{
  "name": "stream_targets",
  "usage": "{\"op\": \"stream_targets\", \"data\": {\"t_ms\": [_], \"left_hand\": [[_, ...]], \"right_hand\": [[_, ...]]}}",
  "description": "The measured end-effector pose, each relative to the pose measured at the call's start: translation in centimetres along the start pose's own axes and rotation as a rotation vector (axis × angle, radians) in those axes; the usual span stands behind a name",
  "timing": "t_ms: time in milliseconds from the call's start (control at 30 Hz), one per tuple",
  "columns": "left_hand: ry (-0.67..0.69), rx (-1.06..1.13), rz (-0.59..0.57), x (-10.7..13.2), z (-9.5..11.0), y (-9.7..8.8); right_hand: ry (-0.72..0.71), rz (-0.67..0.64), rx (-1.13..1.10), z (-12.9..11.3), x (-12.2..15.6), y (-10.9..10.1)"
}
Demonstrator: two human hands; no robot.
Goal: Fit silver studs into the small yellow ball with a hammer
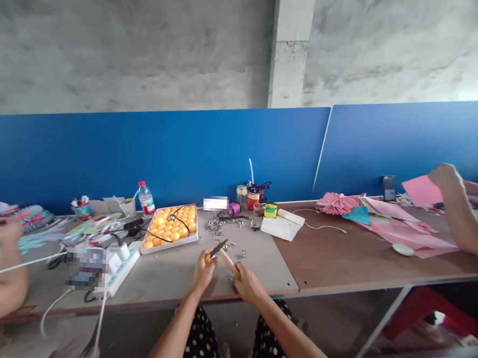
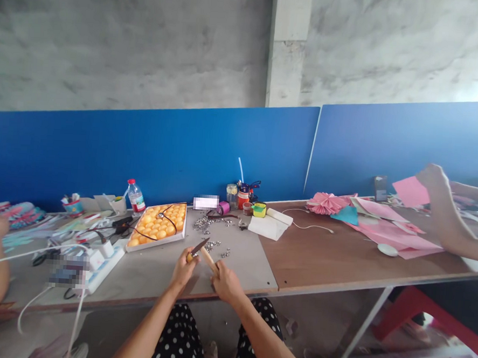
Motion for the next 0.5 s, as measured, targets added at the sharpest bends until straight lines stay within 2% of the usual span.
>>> {"op": "stream_targets", "data": {"t_ms": [200,367,500], "left_hand": [[-0.075,0.045,0.033,0.08,-0.67,-0.18],[-0.079,0.032,0.031,0.18,-0.37,-0.19],[-0.12,0.105,0.069,0.3,-0.5,-0.32]], "right_hand": [[0.04,0.024,-0.143,0.61,0.01,-0.09],[0.012,0.018,0.086,-0.14,0.16,0.19],[0.05,0.012,0.019,0.04,-0.04,0.01]]}}
Point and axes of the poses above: each hand's wrist, its own x-axis away from the middle knuckle, its own y-axis out of the palm, z = x × y, the point moved 5 cm from there along -x, towards the middle knuckle, and after that the axes turned 15 degrees about y, right-handed, at the moved point
